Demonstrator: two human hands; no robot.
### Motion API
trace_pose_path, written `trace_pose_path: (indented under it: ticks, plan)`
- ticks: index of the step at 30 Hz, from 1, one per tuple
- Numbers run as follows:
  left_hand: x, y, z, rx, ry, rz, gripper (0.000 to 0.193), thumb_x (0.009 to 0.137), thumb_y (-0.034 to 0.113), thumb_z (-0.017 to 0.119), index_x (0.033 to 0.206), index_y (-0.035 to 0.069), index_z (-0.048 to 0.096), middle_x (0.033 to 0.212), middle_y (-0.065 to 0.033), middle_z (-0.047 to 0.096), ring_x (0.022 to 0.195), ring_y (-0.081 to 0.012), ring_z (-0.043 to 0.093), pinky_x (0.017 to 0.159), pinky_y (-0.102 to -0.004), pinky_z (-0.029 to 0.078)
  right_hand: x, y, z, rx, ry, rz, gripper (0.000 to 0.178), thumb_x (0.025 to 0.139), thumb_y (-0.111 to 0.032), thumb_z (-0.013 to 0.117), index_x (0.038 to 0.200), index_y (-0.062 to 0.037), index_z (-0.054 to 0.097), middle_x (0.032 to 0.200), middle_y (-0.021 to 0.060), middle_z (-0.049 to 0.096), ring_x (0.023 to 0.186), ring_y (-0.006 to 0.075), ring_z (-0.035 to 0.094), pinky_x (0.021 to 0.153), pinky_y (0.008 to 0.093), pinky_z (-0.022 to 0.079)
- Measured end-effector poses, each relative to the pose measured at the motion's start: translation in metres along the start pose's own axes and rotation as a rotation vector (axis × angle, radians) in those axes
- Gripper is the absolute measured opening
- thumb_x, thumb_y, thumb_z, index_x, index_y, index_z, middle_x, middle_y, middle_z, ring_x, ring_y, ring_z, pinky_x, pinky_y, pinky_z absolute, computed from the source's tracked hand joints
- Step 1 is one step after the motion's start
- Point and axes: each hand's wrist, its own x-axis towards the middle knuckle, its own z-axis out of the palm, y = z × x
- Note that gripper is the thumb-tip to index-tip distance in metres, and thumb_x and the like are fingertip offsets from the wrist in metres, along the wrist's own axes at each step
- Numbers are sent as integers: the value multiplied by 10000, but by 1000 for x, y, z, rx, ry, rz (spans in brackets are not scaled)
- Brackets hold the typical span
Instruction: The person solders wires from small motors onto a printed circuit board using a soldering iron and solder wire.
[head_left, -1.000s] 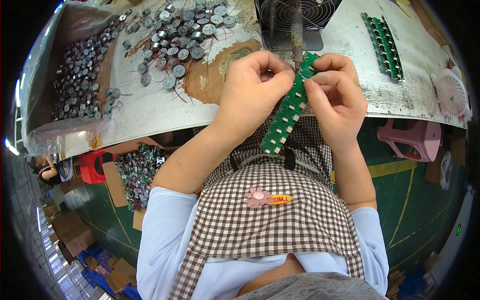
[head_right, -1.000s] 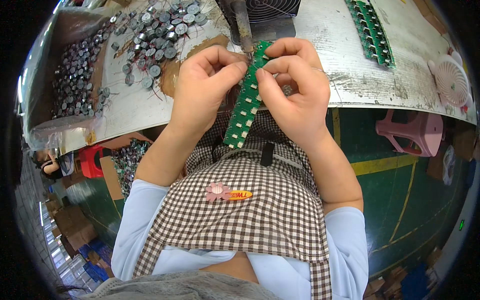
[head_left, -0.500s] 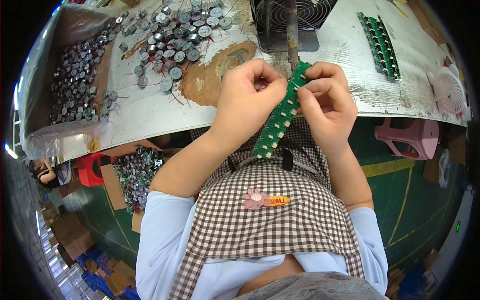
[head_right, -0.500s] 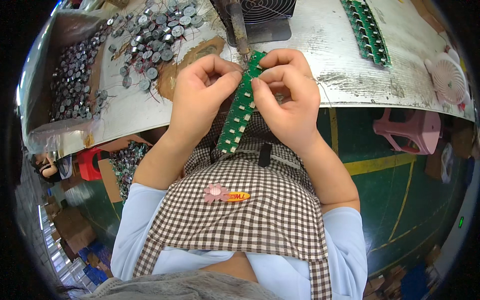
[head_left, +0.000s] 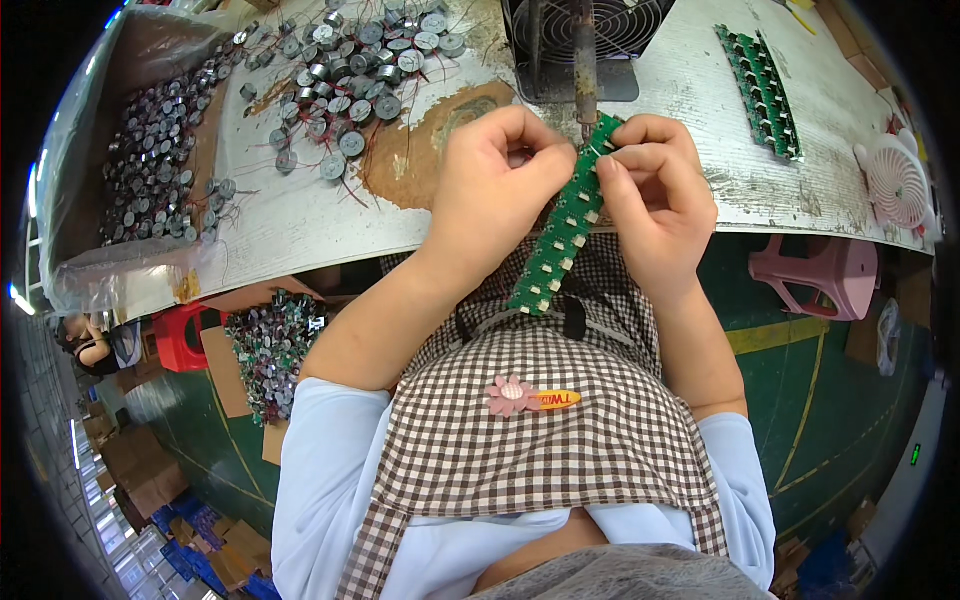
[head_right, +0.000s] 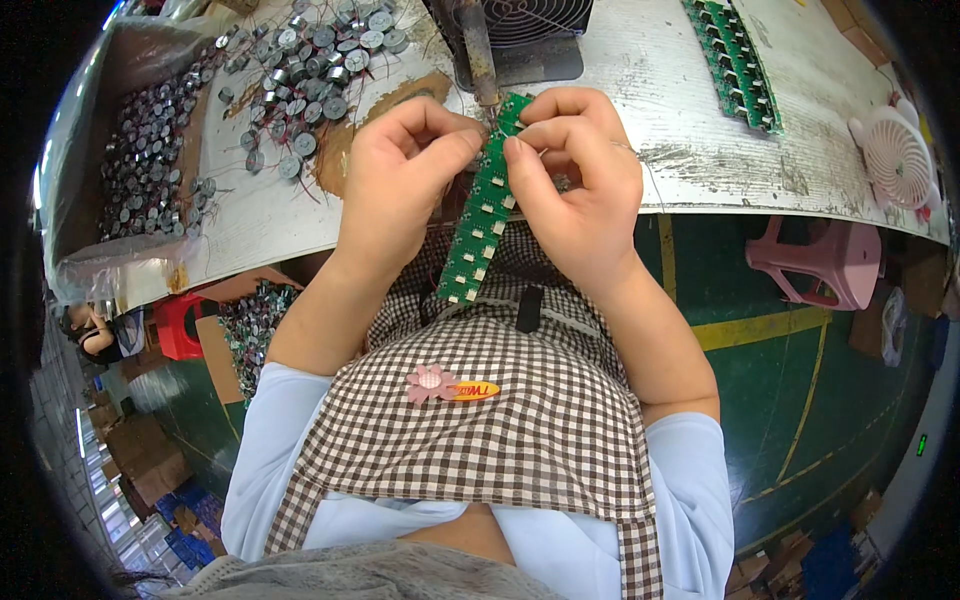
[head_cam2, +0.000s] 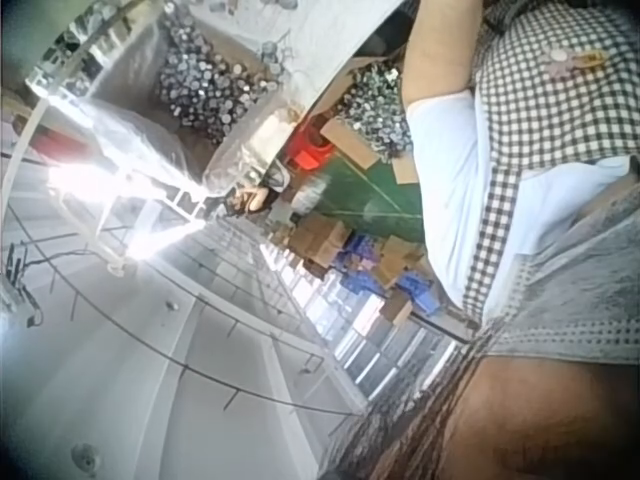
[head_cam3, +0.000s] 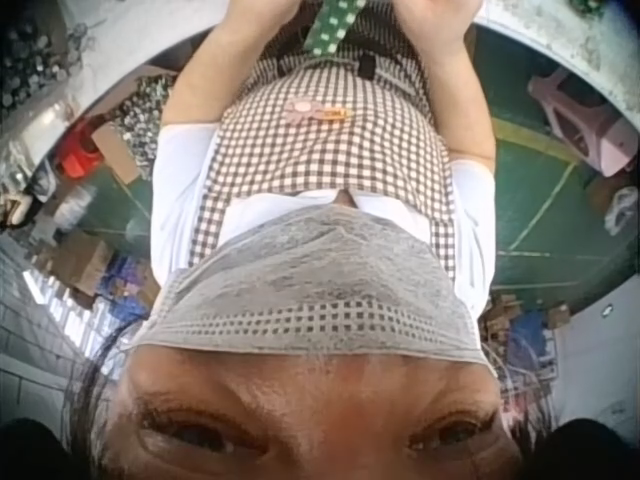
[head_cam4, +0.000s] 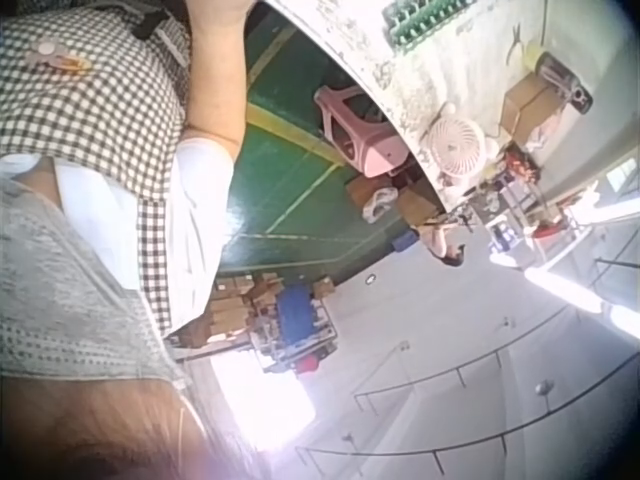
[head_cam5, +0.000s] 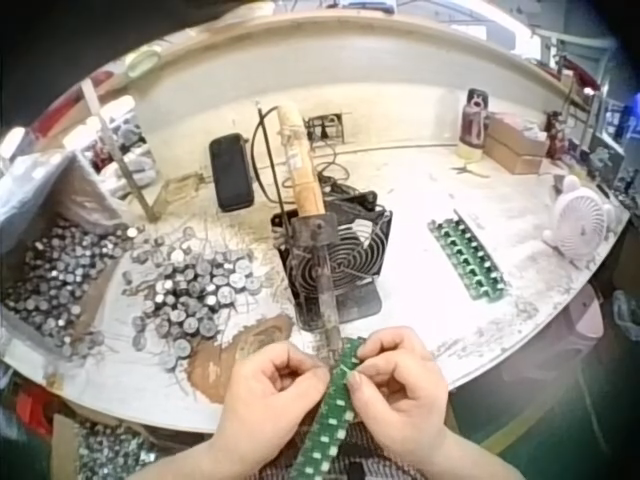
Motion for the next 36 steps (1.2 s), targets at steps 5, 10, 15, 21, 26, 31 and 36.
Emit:
trace_pose_path:
  ticks: [5,10,15,21,26,31,36]
  plan:
    - [-1,0,0,-13,5,-9,77,776,35,634,776,-31,594,707,-8,602,629,-40,536,547,-195,436,0,0,-1,-8,-8,-7,66,773,77,636,803,44,586,963,115,559,648,75,567,531,178,482]
    - [0,-6,1,20,7,49,71,773,31,624,774,-34,594,709,-8,603,627,-38,535,543,-196,435,-1,2,-1,-8,-7,7,68,772,77,637,799,41,586,969,114,557,646,75,565,530,174,480]
    - [1,-1,3,10,13,65,66,764,24,619,777,-37,599,709,-16,611,630,-44,540,554,-204,442,3,-3,-3,-18,-16,-9,68,770,81,636,797,44,587,972,111,554,657,81,568,534,179,485]
    - [-4,-7,-1,56,33,20,76,759,32,628,775,-39,607,705,-18,618,622,-45,535,556,-202,437,-7,3,2,44,-18,66,67,770,74,639,797,46,583,978,110,555,676,88,580,541,185,483]
    - [-3,-7,-7,216,-60,65,109,776,64,648,814,-32,613,717,-29,614,633,-56,553,556,-212,447,-11,0,0,46,2,116,64,791,83,621,812,39,579,998,102,567,682,77,570,574,185,473]
    - [14,19,-54,653,119,448,251,773,95,718,998,7,652,863,-36,623,710,-85,602,599,-221,464,-14,9,-10,-71,41,65,50,832,75,598,842,46,558,989,103,581,685,63,550,586,180,461]
    - [17,25,-108,950,383,578,129,787,87,696,883,2,685,824,-53,632,684,-113,580,586,-236,435,-13,14,-9,-17,44,89,47,839,75,592,837,45,555,985,100,578,657,59,518,552,178,431]
